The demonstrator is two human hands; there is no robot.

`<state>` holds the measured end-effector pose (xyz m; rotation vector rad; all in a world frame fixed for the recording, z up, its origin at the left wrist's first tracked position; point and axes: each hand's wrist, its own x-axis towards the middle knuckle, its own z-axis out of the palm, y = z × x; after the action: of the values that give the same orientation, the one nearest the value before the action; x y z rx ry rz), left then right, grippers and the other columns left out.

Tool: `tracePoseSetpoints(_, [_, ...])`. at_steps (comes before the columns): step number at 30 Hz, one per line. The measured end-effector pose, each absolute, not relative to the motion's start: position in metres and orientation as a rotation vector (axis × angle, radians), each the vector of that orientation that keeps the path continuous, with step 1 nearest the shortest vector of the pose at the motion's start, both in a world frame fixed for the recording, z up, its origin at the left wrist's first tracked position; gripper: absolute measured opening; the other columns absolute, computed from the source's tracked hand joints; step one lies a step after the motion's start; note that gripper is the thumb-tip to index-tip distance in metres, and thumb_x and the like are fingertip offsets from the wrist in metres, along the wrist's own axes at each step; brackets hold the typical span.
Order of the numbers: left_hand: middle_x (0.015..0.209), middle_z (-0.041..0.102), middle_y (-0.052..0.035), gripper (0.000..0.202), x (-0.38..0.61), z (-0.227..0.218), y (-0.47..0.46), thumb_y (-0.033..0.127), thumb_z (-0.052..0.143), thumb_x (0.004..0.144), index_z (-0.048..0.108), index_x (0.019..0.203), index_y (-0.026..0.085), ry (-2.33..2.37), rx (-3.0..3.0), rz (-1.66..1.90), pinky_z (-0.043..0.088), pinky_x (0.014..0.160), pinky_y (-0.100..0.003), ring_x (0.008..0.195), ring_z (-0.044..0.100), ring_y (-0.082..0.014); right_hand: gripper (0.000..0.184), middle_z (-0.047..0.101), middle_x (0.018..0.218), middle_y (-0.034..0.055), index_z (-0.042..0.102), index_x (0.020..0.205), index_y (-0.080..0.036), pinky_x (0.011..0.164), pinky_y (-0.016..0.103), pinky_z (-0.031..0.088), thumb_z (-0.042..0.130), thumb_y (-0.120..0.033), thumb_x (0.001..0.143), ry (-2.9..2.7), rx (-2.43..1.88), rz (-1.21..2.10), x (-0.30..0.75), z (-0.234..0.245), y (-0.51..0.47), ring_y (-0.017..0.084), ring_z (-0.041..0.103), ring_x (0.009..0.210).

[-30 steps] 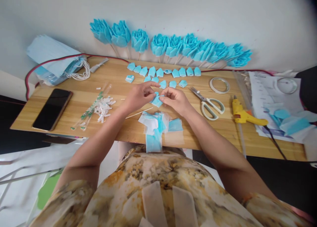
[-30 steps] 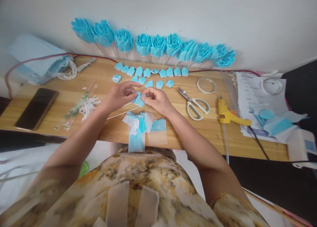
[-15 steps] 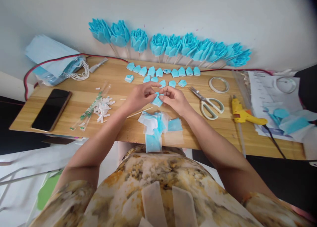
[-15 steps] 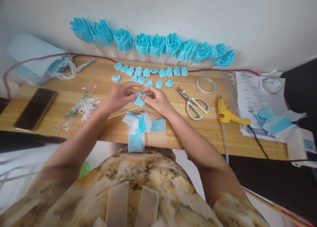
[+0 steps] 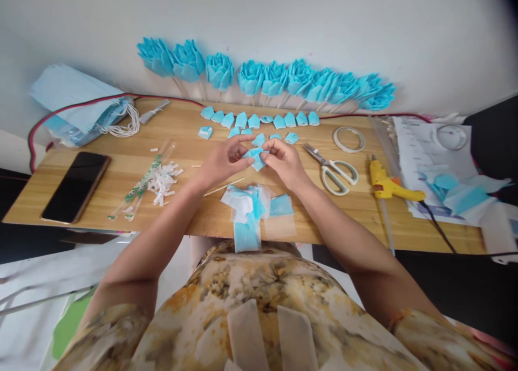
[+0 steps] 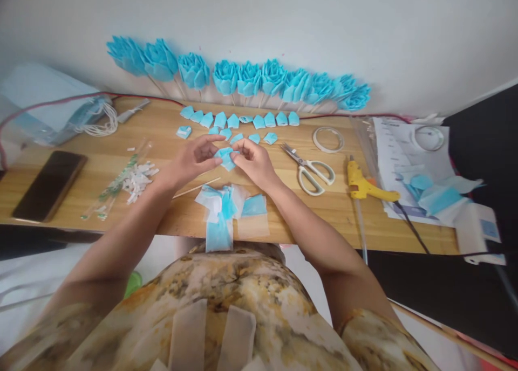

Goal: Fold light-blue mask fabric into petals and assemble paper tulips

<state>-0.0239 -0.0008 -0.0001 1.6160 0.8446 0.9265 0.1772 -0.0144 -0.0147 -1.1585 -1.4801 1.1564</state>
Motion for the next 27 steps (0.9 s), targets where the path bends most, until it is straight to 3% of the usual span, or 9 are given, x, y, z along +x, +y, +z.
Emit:
tracePoseSetpoints(6, [0.072, 0.056, 0.004, 0.052, -0.0214, -0.0107, 0.0023, 0.012, 0.071, 0.075, 0.065, 0.126, 0.02, 0.889, 1.632, 0.983, 0.039, 0.058, -0.022, 0.063, 0.051, -0.0086, 0.02, 0.058, 0.074, -0.0024, 0.062, 0.087, -0.023, 0.065, 0.03, 0.045, 0.067, -0.041, 0.079, -1.411, -1.125, 1.271, 0.1771, -0.0106, -0.0164, 0.015, 0.054, 0.067])
tracePoseSetpoints(9, [0.073, 0.058, 0.0032, 0.053, -0.0221, -0.0117, 0.0025, 0.01, 0.069, 0.075, 0.064, 0.127, 0.02, 0.903, 1.629, 1.025, 0.04, 0.059, -0.022, 0.064, 0.053, -0.0092, 0.026, 0.066, 0.087, 0.0009, 0.066, 0.097, -0.022, 0.075, 0.032, 0.049, 0.065, -0.044, 0.083, -1.404, -1.063, 1.387, 0.1777, -0.0091, -0.0178, 0.017, 0.061, 0.081])
tracePoseSetpoints(13, [0.075, 0.059, 0.0033, 0.053, -0.0216, -0.0096, -0.0005, 0.01, 0.068, 0.076, 0.063, 0.128, 0.02, 0.928, 1.698, 1.029, 0.04, 0.059, -0.023, 0.063, 0.053, -0.0088, 0.032, 0.066, 0.095, 0.0008, 0.065, 0.1, -0.022, 0.083, 0.031, 0.048, 0.071, -0.045, 0.08, -1.458, -1.072, 1.364, 0.1762, -0.0106, -0.018, 0.017, 0.06, 0.088])
tracePoseSetpoints(20, [0.074, 0.06, 0.0038, 0.054, -0.0178, -0.0046, -0.007, 0.007, 0.064, 0.076, 0.064, 0.128, 0.021, 0.913, 1.763, 0.989, 0.042, 0.059, -0.022, 0.062, 0.053, -0.0083, 0.022, 0.057, 0.077, -0.0032, 0.058, 0.082, -0.022, 0.073, 0.029, 0.041, 0.069, -0.039, 0.074, -1.525, -1.145, 1.251, 0.1735, -0.0117, -0.0163, 0.014, 0.051, 0.074])
tracePoseSetpoints(27, [0.079, 0.065, 0.0016, 0.051, -0.0231, -0.0098, -0.0009, 0.018, 0.075, 0.078, 0.064, 0.127, 0.021, 0.864, 1.642, 1.0, 0.043, 0.06, -0.022, 0.065, 0.056, -0.0089, 0.022, 0.052, 0.071, -0.004, 0.061, 0.081, -0.021, 0.068, 0.028, 0.037, 0.068, -0.04, 0.073, -1.465, -1.146, 1.301, 0.1748, -0.0103, -0.0166, 0.013, 0.046, 0.069])
